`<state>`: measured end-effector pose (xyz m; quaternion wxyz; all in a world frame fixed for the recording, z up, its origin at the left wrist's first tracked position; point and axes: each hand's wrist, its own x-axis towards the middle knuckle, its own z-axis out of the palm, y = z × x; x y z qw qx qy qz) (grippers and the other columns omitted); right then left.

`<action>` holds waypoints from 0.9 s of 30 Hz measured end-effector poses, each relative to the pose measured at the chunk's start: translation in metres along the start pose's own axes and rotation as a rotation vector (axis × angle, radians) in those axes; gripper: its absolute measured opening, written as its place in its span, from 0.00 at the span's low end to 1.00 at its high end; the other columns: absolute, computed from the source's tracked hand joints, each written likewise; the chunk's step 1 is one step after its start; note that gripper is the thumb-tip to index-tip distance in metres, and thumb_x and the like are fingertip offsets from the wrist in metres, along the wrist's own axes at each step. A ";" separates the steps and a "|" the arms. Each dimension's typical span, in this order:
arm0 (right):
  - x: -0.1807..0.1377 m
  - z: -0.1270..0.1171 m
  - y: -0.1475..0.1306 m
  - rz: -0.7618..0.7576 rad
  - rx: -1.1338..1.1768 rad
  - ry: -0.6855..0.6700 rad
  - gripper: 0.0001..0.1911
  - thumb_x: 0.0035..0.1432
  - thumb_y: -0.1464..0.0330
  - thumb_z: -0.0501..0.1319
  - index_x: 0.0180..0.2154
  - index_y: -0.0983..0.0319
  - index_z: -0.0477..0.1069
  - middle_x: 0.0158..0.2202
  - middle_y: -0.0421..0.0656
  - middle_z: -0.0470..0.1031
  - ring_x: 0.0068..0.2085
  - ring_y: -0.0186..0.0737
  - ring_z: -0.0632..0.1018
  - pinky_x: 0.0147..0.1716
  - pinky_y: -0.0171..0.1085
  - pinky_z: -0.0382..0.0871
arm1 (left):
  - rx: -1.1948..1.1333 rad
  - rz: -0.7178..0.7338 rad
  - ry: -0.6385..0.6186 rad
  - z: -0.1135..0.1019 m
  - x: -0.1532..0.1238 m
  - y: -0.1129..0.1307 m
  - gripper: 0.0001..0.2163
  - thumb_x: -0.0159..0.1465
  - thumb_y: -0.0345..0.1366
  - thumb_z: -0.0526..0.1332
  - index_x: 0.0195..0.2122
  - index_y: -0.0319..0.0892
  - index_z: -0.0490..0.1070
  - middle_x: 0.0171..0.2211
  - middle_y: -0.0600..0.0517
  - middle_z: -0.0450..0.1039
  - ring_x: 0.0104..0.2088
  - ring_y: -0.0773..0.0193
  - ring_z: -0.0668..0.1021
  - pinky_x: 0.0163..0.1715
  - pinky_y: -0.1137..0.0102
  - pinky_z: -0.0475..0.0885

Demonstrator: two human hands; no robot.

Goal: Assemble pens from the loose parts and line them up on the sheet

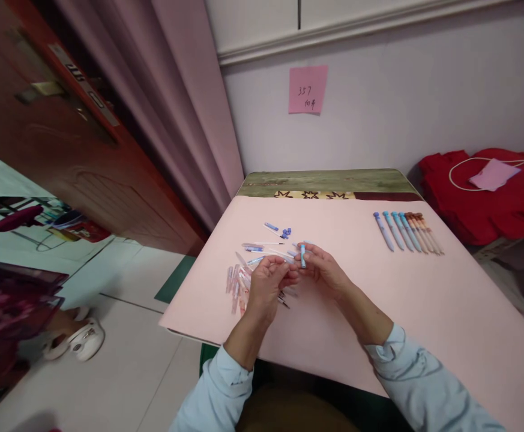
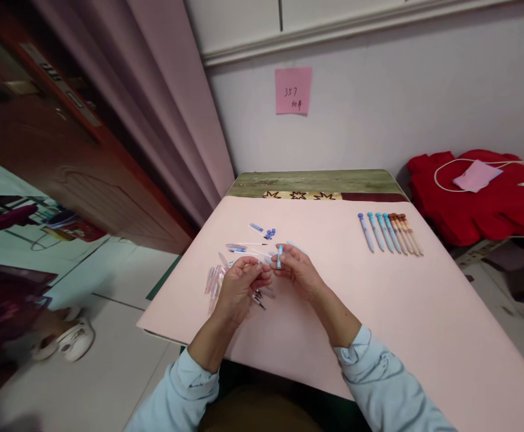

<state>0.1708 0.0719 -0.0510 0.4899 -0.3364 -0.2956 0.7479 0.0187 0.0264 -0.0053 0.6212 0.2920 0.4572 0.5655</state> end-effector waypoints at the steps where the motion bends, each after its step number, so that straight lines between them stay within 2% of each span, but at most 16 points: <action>1: 0.001 0.000 0.000 -0.006 0.000 0.032 0.21 0.48 0.64 0.72 0.45 0.58 0.73 0.36 0.42 0.80 0.34 0.37 0.81 0.32 0.33 0.76 | -0.002 -0.002 -0.014 0.000 -0.001 -0.001 0.16 0.52 0.36 0.71 0.36 0.40 0.66 0.30 0.50 0.79 0.27 0.66 0.80 0.34 0.68 0.77; 4: 0.003 -0.001 0.001 -0.034 0.017 0.123 0.20 0.48 0.63 0.72 0.43 0.58 0.71 0.36 0.43 0.81 0.35 0.38 0.82 0.32 0.33 0.76 | 0.024 0.008 -0.049 -0.002 -0.001 -0.004 0.15 0.51 0.36 0.72 0.35 0.39 0.70 0.32 0.50 0.79 0.29 0.66 0.79 0.37 0.67 0.77; 7: 0.005 -0.001 0.004 -0.037 0.048 0.160 0.18 0.49 0.62 0.72 0.40 0.59 0.70 0.37 0.44 0.82 0.35 0.37 0.82 0.33 0.33 0.76 | 0.148 0.075 -0.047 -0.004 0.002 -0.007 0.12 0.51 0.38 0.71 0.34 0.38 0.73 0.29 0.51 0.78 0.29 0.66 0.79 0.36 0.67 0.76; 10: 0.006 0.001 0.010 -0.036 0.061 0.124 0.16 0.50 0.61 0.72 0.37 0.59 0.71 0.38 0.45 0.82 0.36 0.38 0.82 0.32 0.33 0.77 | 0.312 0.225 -0.027 -0.005 0.003 -0.010 0.11 0.55 0.39 0.69 0.36 0.40 0.74 0.28 0.52 0.76 0.28 0.65 0.79 0.34 0.68 0.76; 14: 0.005 0.005 0.016 -0.051 0.080 0.079 0.14 0.50 0.61 0.72 0.35 0.60 0.72 0.39 0.44 0.81 0.37 0.37 0.82 0.32 0.32 0.77 | 0.507 0.396 -0.015 -0.007 0.003 -0.010 0.10 0.60 0.39 0.64 0.42 0.44 0.70 0.32 0.52 0.77 0.31 0.64 0.81 0.36 0.67 0.76; 21: 0.002 0.009 0.017 -0.027 0.112 0.063 0.14 0.50 0.60 0.72 0.36 0.59 0.73 0.40 0.44 0.81 0.38 0.37 0.81 0.35 0.33 0.77 | 0.988 0.643 -0.013 -0.008 0.000 -0.006 0.04 0.65 0.35 0.59 0.41 0.46 0.69 0.34 0.51 0.78 0.34 0.62 0.81 0.37 0.68 0.73; 24: 0.001 0.010 0.016 -0.019 0.095 0.059 0.17 0.49 0.60 0.72 0.38 0.59 0.72 0.40 0.43 0.81 0.38 0.37 0.81 0.35 0.33 0.77 | 1.039 0.680 -0.003 -0.005 -0.001 -0.003 0.04 0.65 0.34 0.59 0.41 0.46 0.70 0.34 0.51 0.78 0.36 0.61 0.81 0.37 0.68 0.73; 27: 0.000 0.010 0.015 0.037 0.079 0.020 0.16 0.50 0.60 0.72 0.37 0.59 0.72 0.38 0.42 0.80 0.36 0.35 0.81 0.34 0.32 0.76 | 0.968 0.650 0.004 -0.006 -0.001 0.000 0.04 0.63 0.35 0.61 0.39 0.46 0.71 0.33 0.52 0.78 0.35 0.62 0.80 0.37 0.69 0.73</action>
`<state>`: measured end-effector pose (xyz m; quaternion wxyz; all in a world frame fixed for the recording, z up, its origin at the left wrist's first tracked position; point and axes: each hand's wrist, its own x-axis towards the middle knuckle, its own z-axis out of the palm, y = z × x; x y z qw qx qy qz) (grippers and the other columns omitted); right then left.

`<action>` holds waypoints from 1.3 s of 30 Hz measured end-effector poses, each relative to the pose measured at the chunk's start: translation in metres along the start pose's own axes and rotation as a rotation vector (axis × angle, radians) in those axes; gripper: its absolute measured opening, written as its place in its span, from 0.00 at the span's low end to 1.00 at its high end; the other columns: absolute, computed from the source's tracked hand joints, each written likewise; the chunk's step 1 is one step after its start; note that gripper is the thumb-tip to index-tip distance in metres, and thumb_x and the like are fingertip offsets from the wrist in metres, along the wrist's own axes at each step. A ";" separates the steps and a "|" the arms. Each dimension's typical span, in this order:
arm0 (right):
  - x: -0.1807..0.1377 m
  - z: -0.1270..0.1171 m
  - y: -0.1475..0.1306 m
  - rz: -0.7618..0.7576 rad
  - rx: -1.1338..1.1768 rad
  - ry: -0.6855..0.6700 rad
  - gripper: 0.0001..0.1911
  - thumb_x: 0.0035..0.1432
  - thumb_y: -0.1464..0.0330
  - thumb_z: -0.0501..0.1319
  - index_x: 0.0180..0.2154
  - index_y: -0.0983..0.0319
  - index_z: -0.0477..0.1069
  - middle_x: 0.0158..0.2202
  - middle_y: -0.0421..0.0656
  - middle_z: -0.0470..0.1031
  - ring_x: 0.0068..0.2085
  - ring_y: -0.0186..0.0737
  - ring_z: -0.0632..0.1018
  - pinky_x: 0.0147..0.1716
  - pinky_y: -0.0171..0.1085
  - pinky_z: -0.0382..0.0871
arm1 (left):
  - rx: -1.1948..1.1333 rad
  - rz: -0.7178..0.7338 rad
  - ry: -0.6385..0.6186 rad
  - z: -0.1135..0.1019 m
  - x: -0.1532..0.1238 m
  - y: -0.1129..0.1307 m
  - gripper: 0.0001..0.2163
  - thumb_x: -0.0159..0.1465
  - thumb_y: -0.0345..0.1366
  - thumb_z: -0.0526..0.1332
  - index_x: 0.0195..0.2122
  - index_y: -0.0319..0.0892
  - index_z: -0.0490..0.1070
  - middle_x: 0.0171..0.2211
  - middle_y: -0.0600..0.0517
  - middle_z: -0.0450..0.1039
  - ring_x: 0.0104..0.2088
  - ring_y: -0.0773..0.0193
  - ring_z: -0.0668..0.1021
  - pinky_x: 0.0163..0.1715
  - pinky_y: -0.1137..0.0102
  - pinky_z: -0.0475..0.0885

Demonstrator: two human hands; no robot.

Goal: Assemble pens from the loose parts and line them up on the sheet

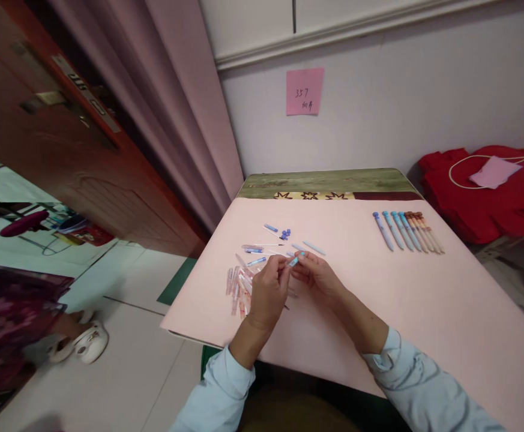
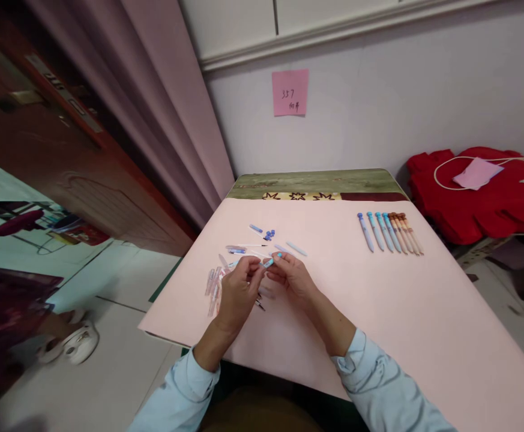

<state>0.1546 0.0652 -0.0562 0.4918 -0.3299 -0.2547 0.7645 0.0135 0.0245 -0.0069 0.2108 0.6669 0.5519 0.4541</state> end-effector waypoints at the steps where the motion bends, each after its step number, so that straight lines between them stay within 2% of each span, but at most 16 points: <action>1: -0.001 0.000 0.000 0.030 0.003 -0.008 0.15 0.50 0.60 0.72 0.36 0.59 0.72 0.36 0.41 0.80 0.34 0.34 0.80 0.32 0.31 0.75 | -0.061 -0.033 0.003 -0.002 0.001 0.000 0.04 0.62 0.36 0.63 0.38 0.46 0.72 0.32 0.52 0.78 0.33 0.62 0.80 0.36 0.69 0.73; 4: -0.003 0.002 -0.001 0.105 0.018 -0.050 0.14 0.49 0.61 0.72 0.32 0.60 0.72 0.27 0.38 0.76 0.26 0.30 0.76 0.25 0.28 0.70 | -0.308 -0.182 0.001 -0.008 0.003 0.001 0.05 0.59 0.38 0.66 0.33 0.44 0.74 0.27 0.53 0.76 0.27 0.65 0.78 0.30 0.71 0.72; 6: -0.006 0.003 -0.002 0.129 0.010 -0.124 0.14 0.48 0.63 0.73 0.31 0.61 0.71 0.23 0.36 0.72 0.22 0.27 0.72 0.22 0.26 0.67 | -0.433 -0.269 0.017 -0.013 0.005 0.001 0.07 0.56 0.39 0.68 0.30 0.42 0.75 0.24 0.55 0.74 0.23 0.68 0.74 0.26 0.73 0.70; 11: -0.012 0.003 -0.003 0.164 -0.074 -0.303 0.15 0.48 0.63 0.73 0.34 0.62 0.72 0.26 0.37 0.74 0.22 0.26 0.72 0.24 0.27 0.67 | -0.535 -0.387 0.072 -0.022 0.008 0.001 0.08 0.51 0.38 0.71 0.27 0.40 0.77 0.19 0.56 0.70 0.19 0.71 0.68 0.21 0.75 0.63; 14: -0.014 0.002 -0.003 0.144 -0.173 -0.368 0.15 0.49 0.62 0.73 0.36 0.62 0.74 0.29 0.40 0.77 0.26 0.30 0.76 0.28 0.30 0.70 | -0.460 -0.336 0.084 -0.024 0.007 0.000 0.06 0.53 0.38 0.70 0.28 0.41 0.79 0.21 0.54 0.73 0.22 0.69 0.71 0.24 0.73 0.67; 18: -0.014 0.001 -0.001 0.064 -0.290 -0.402 0.15 0.51 0.60 0.71 0.37 0.61 0.75 0.33 0.43 0.80 0.33 0.36 0.79 0.33 0.34 0.72 | -0.250 -0.138 0.055 -0.024 0.003 0.001 0.05 0.57 0.38 0.68 0.29 0.43 0.80 0.27 0.52 0.77 0.29 0.65 0.76 0.32 0.71 0.70; 21: -0.011 0.000 -0.001 -0.013 -0.340 -0.352 0.15 0.50 0.60 0.72 0.36 0.61 0.76 0.36 0.43 0.80 0.35 0.37 0.79 0.35 0.35 0.72 | -0.230 -0.075 0.057 -0.026 0.004 0.002 0.08 0.59 0.38 0.67 0.38 0.44 0.81 0.29 0.52 0.78 0.30 0.65 0.77 0.33 0.71 0.71; 24: -0.006 -0.003 -0.005 -0.152 -0.359 -0.205 0.15 0.47 0.60 0.73 0.35 0.61 0.77 0.34 0.41 0.79 0.34 0.35 0.78 0.36 0.35 0.71 | -0.299 -0.145 0.143 -0.036 0.009 -0.004 0.14 0.61 0.41 0.64 0.46 0.42 0.78 0.30 0.52 0.77 0.26 0.68 0.74 0.29 0.73 0.70; 27: 0.000 -0.009 -0.011 -0.276 -0.333 -0.044 0.16 0.45 0.59 0.73 0.35 0.61 0.78 0.30 0.40 0.78 0.32 0.34 0.76 0.36 0.35 0.71 | -0.277 -0.174 0.271 -0.054 0.017 -0.021 0.12 0.62 0.42 0.63 0.40 0.39 0.78 0.29 0.52 0.76 0.24 0.69 0.71 0.26 0.74 0.68; 29: 0.003 -0.013 -0.014 -0.292 -0.298 0.034 0.17 0.44 0.58 0.73 0.36 0.61 0.78 0.31 0.40 0.78 0.31 0.34 0.75 0.35 0.35 0.71 | -0.234 -0.180 0.357 -0.065 0.023 -0.038 0.12 0.61 0.42 0.63 0.38 0.39 0.77 0.28 0.52 0.75 0.24 0.70 0.70 0.26 0.73 0.67; 31: 0.005 -0.017 -0.015 -0.276 -0.272 0.082 0.19 0.45 0.57 0.73 0.37 0.60 0.79 0.32 0.40 0.78 0.31 0.34 0.76 0.32 0.34 0.71 | -0.170 -0.196 0.383 -0.072 0.031 -0.056 0.11 0.60 0.41 0.63 0.38 0.39 0.77 0.29 0.52 0.75 0.26 0.68 0.72 0.28 0.72 0.68; 33: 0.005 -0.019 -0.014 -0.255 -0.257 0.097 0.20 0.46 0.56 0.72 0.39 0.60 0.79 0.32 0.40 0.77 0.29 0.33 0.75 0.28 0.32 0.69 | -0.031 -0.177 0.305 -0.072 0.042 -0.072 0.08 0.58 0.38 0.63 0.35 0.39 0.76 0.29 0.52 0.74 0.28 0.66 0.73 0.31 0.71 0.68; 35: 0.005 -0.019 -0.012 -0.247 -0.251 0.094 0.20 0.48 0.55 0.71 0.40 0.60 0.79 0.32 0.40 0.77 0.27 0.31 0.73 0.23 0.31 0.65 | 0.159 -0.101 0.138 -0.069 0.056 -0.084 0.05 0.57 0.34 0.62 0.31 0.40 0.76 0.30 0.52 0.73 0.29 0.66 0.72 0.34 0.70 0.68; 39: 0.007 -0.021 -0.009 -0.278 -0.263 0.095 0.20 0.50 0.55 0.70 0.40 0.62 0.78 0.31 0.41 0.76 0.23 0.28 0.70 0.20 0.30 0.59 | 0.461 0.020 -0.125 -0.059 0.087 -0.097 0.06 0.57 0.29 0.59 0.31 0.42 0.77 0.34 0.49 0.73 0.37 0.61 0.74 0.41 0.67 0.68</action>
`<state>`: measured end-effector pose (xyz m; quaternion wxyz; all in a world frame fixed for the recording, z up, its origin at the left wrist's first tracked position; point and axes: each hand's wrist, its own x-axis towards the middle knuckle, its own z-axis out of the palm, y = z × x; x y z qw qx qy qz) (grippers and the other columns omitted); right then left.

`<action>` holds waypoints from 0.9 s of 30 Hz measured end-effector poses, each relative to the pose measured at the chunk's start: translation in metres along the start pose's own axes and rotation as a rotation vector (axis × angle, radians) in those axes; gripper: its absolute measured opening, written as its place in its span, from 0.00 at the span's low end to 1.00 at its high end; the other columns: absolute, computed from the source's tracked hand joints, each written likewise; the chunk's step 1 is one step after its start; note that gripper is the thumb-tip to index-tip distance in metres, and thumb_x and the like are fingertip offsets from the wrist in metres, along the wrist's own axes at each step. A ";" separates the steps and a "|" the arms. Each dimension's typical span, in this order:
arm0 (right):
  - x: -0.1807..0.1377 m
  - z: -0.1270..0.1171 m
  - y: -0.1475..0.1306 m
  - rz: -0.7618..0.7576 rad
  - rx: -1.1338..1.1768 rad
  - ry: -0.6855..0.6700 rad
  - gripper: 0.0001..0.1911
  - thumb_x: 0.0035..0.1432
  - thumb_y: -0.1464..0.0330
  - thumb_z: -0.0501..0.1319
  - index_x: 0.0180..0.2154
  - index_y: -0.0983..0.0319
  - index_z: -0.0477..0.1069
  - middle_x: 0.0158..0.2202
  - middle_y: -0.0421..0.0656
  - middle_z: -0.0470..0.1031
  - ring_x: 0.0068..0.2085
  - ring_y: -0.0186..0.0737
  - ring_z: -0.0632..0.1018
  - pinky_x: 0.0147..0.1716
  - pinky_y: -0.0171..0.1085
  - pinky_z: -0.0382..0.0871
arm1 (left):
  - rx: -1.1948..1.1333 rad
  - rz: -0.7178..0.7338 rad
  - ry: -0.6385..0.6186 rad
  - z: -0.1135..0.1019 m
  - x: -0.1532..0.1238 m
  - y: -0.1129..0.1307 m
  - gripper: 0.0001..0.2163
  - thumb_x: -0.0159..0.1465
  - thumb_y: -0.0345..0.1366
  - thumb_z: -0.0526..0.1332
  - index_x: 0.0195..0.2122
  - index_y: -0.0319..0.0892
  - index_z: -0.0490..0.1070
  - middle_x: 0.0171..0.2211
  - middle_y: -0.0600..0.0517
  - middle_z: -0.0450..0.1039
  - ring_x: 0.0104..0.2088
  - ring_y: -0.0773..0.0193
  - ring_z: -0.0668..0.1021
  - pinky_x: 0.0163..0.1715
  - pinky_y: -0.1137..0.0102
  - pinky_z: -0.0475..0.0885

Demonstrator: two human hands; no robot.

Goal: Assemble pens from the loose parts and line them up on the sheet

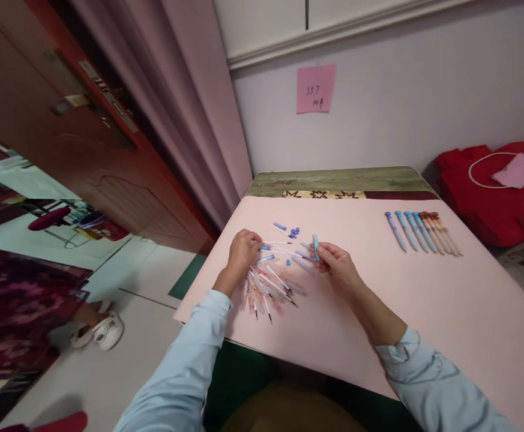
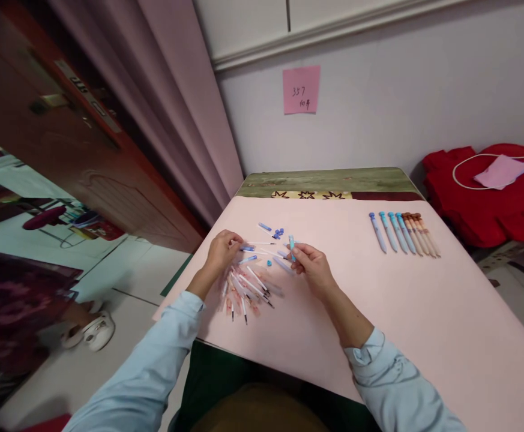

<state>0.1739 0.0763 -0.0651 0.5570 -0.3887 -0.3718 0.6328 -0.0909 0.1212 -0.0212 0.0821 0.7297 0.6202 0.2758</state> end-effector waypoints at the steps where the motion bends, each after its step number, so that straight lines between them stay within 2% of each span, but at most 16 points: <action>1: 0.001 0.000 0.000 -0.010 -0.007 0.003 0.20 0.50 0.55 0.70 0.40 0.62 0.78 0.31 0.41 0.76 0.24 0.28 0.69 0.21 0.30 0.59 | 0.061 0.017 -0.051 0.002 0.007 0.000 0.07 0.57 0.29 0.59 0.31 0.42 0.77 0.34 0.49 0.73 0.39 0.60 0.74 0.43 0.66 0.68; 4: 0.002 -0.001 0.000 -0.015 -0.025 0.007 0.20 0.50 0.54 0.70 0.39 0.62 0.79 0.31 0.42 0.77 0.24 0.29 0.69 0.22 0.30 0.60 | 0.174 0.049 -0.190 0.010 0.020 0.002 0.06 0.56 0.30 0.60 0.31 0.43 0.77 0.35 0.49 0.73 0.42 0.58 0.73 0.46 0.65 0.66; 6: 0.003 -0.002 -0.001 -0.003 -0.034 0.003 0.21 0.49 0.54 0.70 0.40 0.62 0.79 0.31 0.42 0.76 0.24 0.29 0.70 0.23 0.31 0.61 | 0.191 0.060 -0.236 0.014 0.024 0.005 0.06 0.56 0.30 0.60 0.31 0.44 0.78 0.35 0.49 0.73 0.42 0.58 0.73 0.46 0.65 0.66; 17: 0.007 0.000 0.001 0.009 -0.036 -0.020 0.21 0.49 0.53 0.69 0.39 0.62 0.78 0.29 0.40 0.76 0.24 0.28 0.70 0.23 0.30 0.62 | 0.291 0.090 -0.352 0.021 0.033 0.014 0.08 0.56 0.31 0.59 0.32 0.45 0.79 0.35 0.49 0.75 0.41 0.58 0.74 0.46 0.66 0.65; 20: 0.009 0.004 0.001 -0.013 -0.047 0.008 0.22 0.47 0.51 0.69 0.37 0.62 0.77 0.28 0.40 0.77 0.22 0.28 0.70 0.23 0.30 0.63 | 0.303 0.162 -0.378 0.017 0.035 0.019 0.08 0.55 0.32 0.59 0.32 0.42 0.78 0.33 0.47 0.75 0.39 0.56 0.75 0.43 0.65 0.66; 23: 0.013 0.005 0.000 -0.008 -0.041 -0.021 0.25 0.45 0.49 0.69 0.36 0.63 0.77 0.27 0.40 0.77 0.21 0.28 0.71 0.23 0.31 0.64 | 0.390 0.273 -0.370 0.015 0.043 0.016 0.10 0.57 0.37 0.57 0.33 0.43 0.78 0.35 0.45 0.75 0.39 0.54 0.75 0.41 0.64 0.66; 27: 0.025 0.001 -0.002 -0.015 -0.021 -0.076 0.27 0.44 0.47 0.68 0.37 0.63 0.77 0.29 0.40 0.77 0.23 0.29 0.72 0.24 0.31 0.64 | 0.508 0.333 -0.387 0.022 0.061 0.009 0.13 0.59 0.41 0.54 0.31 0.44 0.77 0.33 0.44 0.75 0.38 0.50 0.75 0.38 0.62 0.66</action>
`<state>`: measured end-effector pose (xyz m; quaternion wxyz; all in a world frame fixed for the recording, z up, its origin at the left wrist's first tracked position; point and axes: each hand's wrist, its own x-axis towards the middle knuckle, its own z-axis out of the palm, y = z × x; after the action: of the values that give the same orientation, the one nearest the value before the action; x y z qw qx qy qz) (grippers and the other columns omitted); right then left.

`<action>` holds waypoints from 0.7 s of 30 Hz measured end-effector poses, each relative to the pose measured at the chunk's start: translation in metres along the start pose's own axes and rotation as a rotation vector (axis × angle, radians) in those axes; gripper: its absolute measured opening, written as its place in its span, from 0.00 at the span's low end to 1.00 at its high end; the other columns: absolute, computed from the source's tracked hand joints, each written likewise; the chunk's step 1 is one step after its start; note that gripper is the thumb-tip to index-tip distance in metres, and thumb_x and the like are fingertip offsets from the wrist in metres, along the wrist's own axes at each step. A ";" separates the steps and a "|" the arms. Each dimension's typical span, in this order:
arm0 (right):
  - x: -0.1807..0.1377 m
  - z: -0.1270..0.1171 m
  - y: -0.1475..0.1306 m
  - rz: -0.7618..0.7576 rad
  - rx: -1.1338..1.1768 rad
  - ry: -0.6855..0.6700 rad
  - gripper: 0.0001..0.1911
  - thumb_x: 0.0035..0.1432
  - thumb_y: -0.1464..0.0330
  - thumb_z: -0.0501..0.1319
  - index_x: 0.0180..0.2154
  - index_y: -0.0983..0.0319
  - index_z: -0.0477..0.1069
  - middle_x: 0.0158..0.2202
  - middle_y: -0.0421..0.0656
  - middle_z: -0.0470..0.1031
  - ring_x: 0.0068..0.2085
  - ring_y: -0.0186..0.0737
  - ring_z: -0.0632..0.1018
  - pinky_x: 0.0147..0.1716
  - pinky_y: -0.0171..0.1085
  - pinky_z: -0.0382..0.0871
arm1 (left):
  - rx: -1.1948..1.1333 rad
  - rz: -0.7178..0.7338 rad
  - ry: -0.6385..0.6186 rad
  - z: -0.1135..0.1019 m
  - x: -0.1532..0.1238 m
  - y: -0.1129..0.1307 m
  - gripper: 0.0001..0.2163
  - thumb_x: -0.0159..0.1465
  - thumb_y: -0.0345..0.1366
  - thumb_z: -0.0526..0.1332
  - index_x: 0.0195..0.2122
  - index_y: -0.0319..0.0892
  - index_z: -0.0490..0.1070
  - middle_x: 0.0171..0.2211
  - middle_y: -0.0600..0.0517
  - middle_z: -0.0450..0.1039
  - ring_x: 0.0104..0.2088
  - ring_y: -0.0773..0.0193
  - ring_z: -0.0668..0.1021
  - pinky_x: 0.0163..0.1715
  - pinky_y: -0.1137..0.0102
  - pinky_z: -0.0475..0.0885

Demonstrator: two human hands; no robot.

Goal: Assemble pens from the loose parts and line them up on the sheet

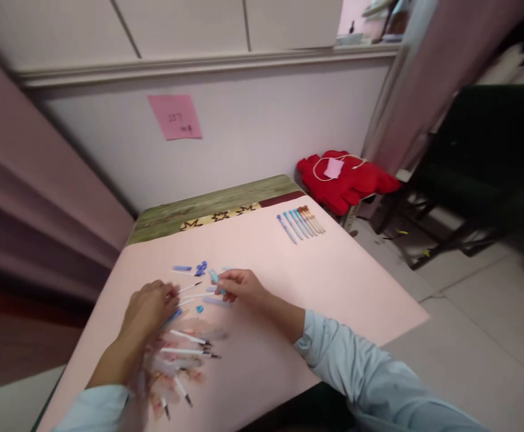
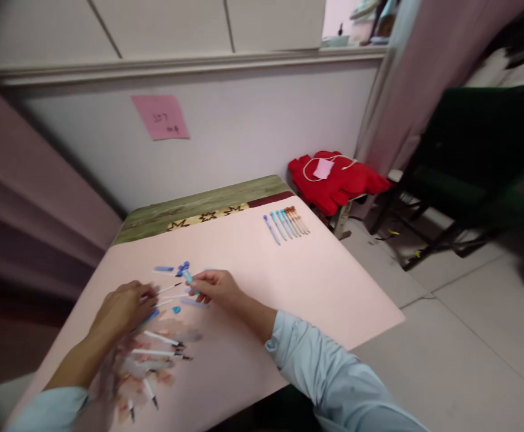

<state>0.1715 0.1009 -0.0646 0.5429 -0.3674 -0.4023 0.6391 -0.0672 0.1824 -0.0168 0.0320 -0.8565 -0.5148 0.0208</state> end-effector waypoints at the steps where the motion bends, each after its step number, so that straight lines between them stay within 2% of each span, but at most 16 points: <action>1: 0.001 -0.001 0.000 -0.002 0.009 -0.005 0.28 0.44 0.47 0.68 0.37 0.63 0.77 0.29 0.40 0.77 0.23 0.29 0.72 0.24 0.31 0.64 | 0.003 0.013 -0.021 0.000 0.003 0.000 0.13 0.59 0.41 0.54 0.31 0.44 0.77 0.34 0.44 0.75 0.39 0.49 0.76 0.39 0.62 0.66; 9: -0.002 0.000 -0.002 0.016 0.052 -0.010 0.29 0.41 0.47 0.70 0.37 0.62 0.77 0.29 0.39 0.77 0.23 0.28 0.71 0.24 0.31 0.64 | 0.024 -0.017 -0.137 -0.010 0.005 0.017 0.12 0.60 0.38 0.53 0.32 0.43 0.76 0.36 0.43 0.75 0.41 0.50 0.76 0.40 0.62 0.65; 16: -0.003 0.000 -0.003 0.007 0.039 -0.011 0.27 0.44 0.48 0.69 0.37 0.62 0.77 0.29 0.39 0.77 0.24 0.28 0.72 0.24 0.31 0.64 | 0.020 -0.057 -0.143 -0.008 0.004 0.022 0.11 0.59 0.36 0.53 0.29 0.42 0.75 0.35 0.42 0.75 0.39 0.50 0.76 0.38 0.62 0.65; 21: -0.003 -0.001 -0.002 0.014 0.028 -0.026 0.27 0.45 0.48 0.69 0.38 0.63 0.77 0.30 0.40 0.77 0.25 0.29 0.72 0.24 0.31 0.63 | 0.002 -0.053 -0.103 -0.013 0.001 0.025 0.10 0.58 0.39 0.54 0.29 0.42 0.74 0.34 0.42 0.75 0.39 0.49 0.76 0.39 0.61 0.65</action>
<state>0.1731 0.0986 -0.0631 0.5381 -0.3544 -0.3976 0.6532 -0.0434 0.1710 -0.0060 0.0071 -0.8402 -0.5383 0.0644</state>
